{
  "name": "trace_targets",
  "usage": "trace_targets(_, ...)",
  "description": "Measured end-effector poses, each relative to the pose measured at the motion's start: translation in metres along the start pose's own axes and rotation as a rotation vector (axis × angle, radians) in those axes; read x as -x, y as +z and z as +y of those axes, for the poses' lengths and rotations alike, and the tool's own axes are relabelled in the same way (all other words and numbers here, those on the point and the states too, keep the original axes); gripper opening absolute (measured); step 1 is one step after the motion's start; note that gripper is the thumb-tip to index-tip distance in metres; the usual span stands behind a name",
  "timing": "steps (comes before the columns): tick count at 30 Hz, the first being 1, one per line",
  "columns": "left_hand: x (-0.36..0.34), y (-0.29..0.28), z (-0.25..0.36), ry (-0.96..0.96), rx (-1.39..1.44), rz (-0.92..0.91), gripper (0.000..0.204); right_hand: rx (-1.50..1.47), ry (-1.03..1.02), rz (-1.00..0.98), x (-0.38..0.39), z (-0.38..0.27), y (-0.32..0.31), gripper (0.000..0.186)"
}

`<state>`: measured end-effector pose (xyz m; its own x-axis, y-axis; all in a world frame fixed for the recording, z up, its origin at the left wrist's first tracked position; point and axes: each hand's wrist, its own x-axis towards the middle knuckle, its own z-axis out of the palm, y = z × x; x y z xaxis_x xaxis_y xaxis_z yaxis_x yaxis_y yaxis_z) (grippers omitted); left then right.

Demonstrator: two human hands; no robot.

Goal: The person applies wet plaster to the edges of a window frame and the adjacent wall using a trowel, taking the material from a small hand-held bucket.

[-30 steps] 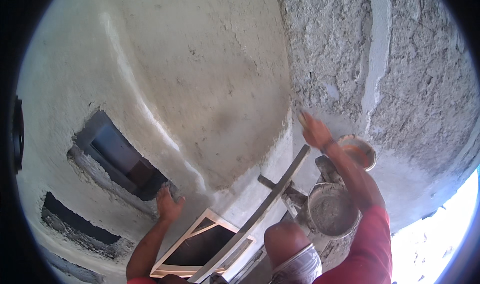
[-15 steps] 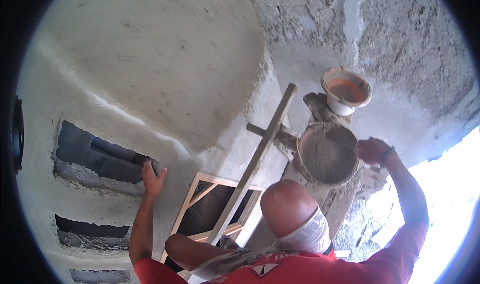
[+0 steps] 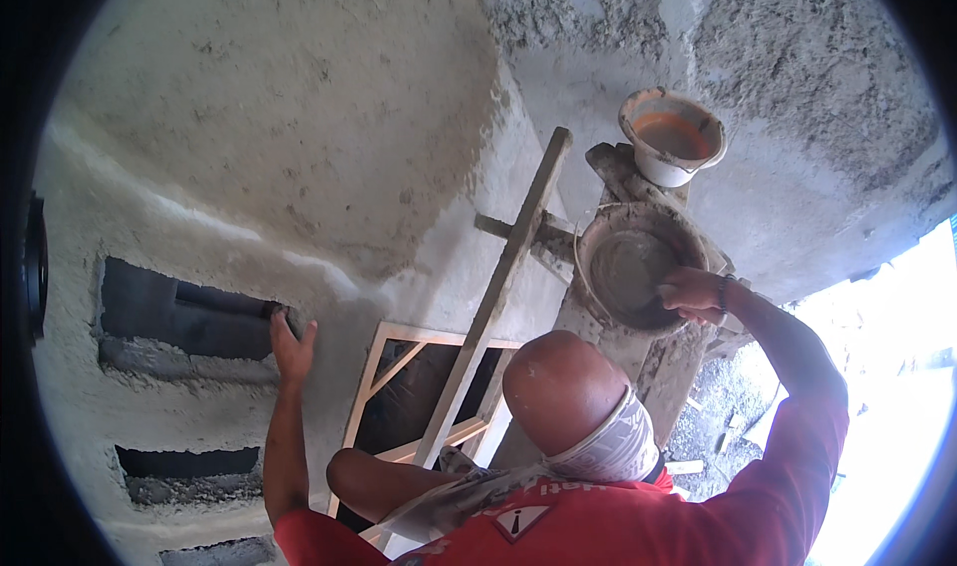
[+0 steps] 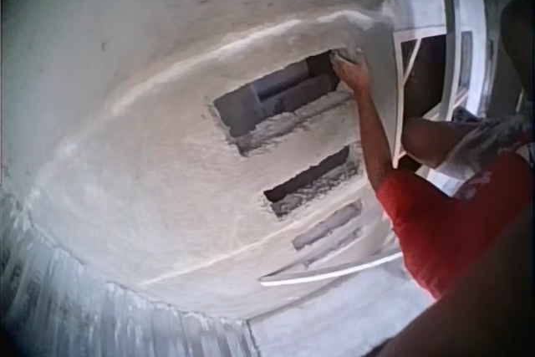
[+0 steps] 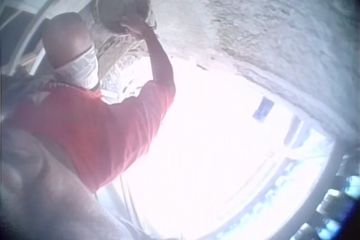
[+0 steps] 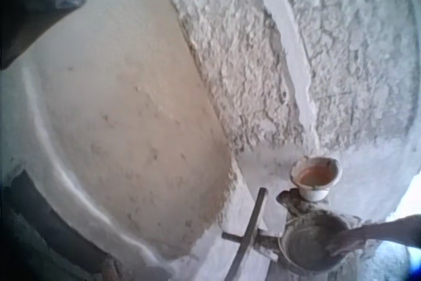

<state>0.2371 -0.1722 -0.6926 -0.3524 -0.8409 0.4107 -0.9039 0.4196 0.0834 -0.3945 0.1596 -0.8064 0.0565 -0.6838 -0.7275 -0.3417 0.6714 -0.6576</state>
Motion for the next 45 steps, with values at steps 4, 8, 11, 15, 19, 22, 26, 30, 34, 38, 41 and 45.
trace_targets(4,-0.006,-0.001,-0.001,-0.035,0.022,-0.023,0.064,-0.462,-0.101,0.151,0.040,0.014,0.014,0.024)
trace_targets(8,-0.005,0.008,0.003,-0.051,0.030,-0.036,0.061,-0.567,-0.210,0.297,0.041,0.041,0.041,0.023)
trace_targets(11,0.000,0.008,-0.010,-0.101,0.180,-0.057,0.059,-0.799,-0.232,0.319,0.041,0.027,0.067,0.018)
trace_targets(15,-0.006,0.006,0.000,-0.087,0.200,-0.128,0.062,-0.901,-0.278,0.404,0.053,0.002,0.086,0.015)
trace_targets(19,-0.002,0.005,-0.014,-0.022,0.232,-0.159,0.066,-1.256,-0.355,0.468,0.048,-0.027,0.112,0.027)
trace_targets(22,-0.001,0.000,-0.031,0.032,0.230,-0.096,0.068,-1.440,-0.624,0.580,0.027,-0.057,0.130,0.034)
trace_targets(26,-0.014,-0.004,-0.019,0.075,0.230,-0.061,0.067,-1.580,-1.058,0.873,0.042,-0.119,0.110,0.024)
trace_targets(30,-0.005,-0.010,-0.022,0.037,0.243,-0.066,0.067,-1.358,-1.349,1.387,0.061,-0.189,0.081,0.026)
trace_targets(34,0.000,-0.011,-0.031,0.037,0.185,-0.044,0.068,-1.194,-1.412,1.827,0.057,-0.257,0.066,0.035)
trace_targets(38,-0.002,-0.013,-0.019,-0.017,0.235,-0.113,0.070,-0.645,-1.193,1.902,-0.007,-0.321,0.073,0.043)
trace_targets(41,-0.005,-0.008,-0.014,-0.080,0.284,-0.120,0.070,0.633,-0.477,1.291,-0.104,-0.338,0.075,0.044)
trace_targets(45,-0.004,-0.008,-0.028,-0.028,0.261,-0.050,0.066,0.587,-0.673,1.193,-0.072,-0.245,0.119,0.056)
